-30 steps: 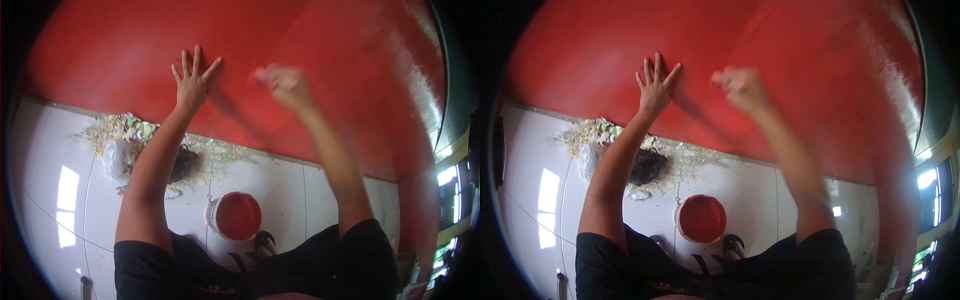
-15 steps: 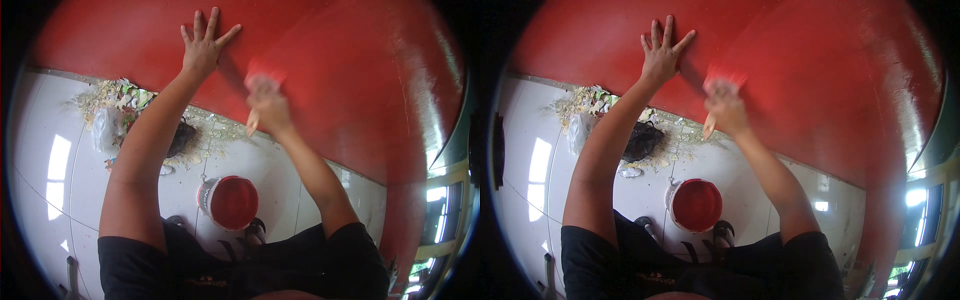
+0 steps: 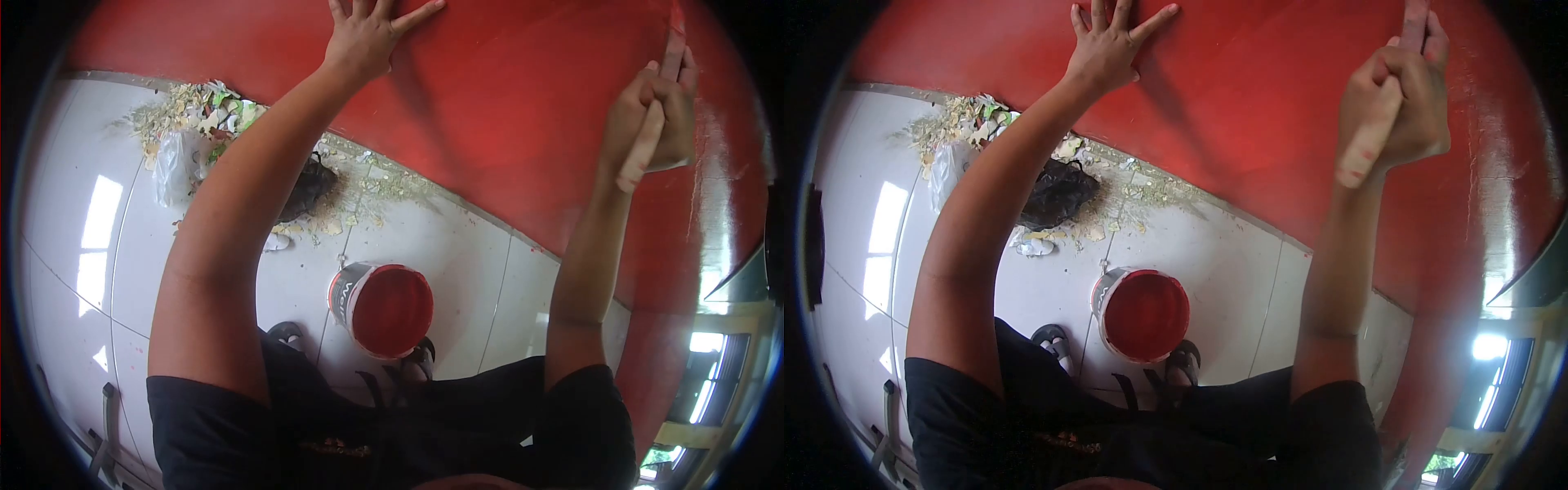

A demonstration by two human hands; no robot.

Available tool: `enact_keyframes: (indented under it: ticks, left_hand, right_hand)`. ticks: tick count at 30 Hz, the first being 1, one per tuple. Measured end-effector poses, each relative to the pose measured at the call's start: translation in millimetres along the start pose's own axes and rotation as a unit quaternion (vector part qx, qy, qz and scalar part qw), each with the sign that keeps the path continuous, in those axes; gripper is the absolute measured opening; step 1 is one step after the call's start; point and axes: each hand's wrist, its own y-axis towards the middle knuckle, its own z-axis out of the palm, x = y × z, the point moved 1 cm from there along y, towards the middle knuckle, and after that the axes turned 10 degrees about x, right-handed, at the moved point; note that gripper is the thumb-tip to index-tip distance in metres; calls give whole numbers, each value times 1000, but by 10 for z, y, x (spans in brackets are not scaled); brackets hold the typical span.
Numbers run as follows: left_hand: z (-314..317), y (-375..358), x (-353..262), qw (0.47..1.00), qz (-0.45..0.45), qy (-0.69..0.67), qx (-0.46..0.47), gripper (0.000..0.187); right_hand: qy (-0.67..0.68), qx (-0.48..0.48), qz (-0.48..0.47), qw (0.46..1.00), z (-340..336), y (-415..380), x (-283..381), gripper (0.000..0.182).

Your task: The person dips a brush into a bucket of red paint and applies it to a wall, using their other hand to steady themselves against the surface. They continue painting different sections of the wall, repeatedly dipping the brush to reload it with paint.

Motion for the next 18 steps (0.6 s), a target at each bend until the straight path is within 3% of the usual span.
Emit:
enact_keyframes:
  ticks: [2, 3, 4, 5, 6, 8, 9, 10, 12, 14, 16, 18]
  left_hand:
    - [-13, 9, -2, 1000, 0, 4, 6, 123]
    - [-19, 8, 0, 1000, 1, 6, 13, 123]
    - [-25, 6, 0, 1000, 1, 9, 13, 123]
    - [-28, 1, -7, 1000, -1, 12, 11, 124]
    - [-29, -8, -14, 1000, -2, 15, 9, 124]
    - [-9, -9, -18, 1000, 0, 18, 15, 124]
    - [-12, 7, -9, 1000, -1, 20, 19, 124]
    - [-25, 14, 1, 1000, -1, 27, 14, 124]
    - [-23, -1, -11, 1000, 5, 22, 17, 123]
    - [-34, 4, -21, 1000, 2, 25, 12, 123]
    - [-63, -71, -81, 1000, 3, 27, 10, 122]
    - [-189, -129, -102, 999, -10, 31, 40, 121]
  right_hand:
    - [-18, -17, 54, 998, 291, -351, -100, 10]
    - [66, 103, 50, 991, 248, -558, 164, 14]
    - [148, 220, 46, 963, 215, -832, 555, 37]
    - [68, 243, -8, 968, 322, -1262, 838, 35]
    - [131, 289, -63, 946, 329, -1676, 1065, 32]
    - [246, 421, -94, 868, 136, -2304, 1484, 9]
    - [293, 453, -106, 836, 57, -2541, 1601, 7]
    - [308, 577, -13, 757, -96, -2731, 1670, 5]
    - [350, 533, -19, 770, -245, -2843, 1513, 1]
    - [353, 547, -54, 757, -476, -2870, 1194, 10]
    - [358, 634, -28, 685, -725, -2736, 740, 16]
    - [327, 651, -29, 684, -977, -2679, 319, 12]
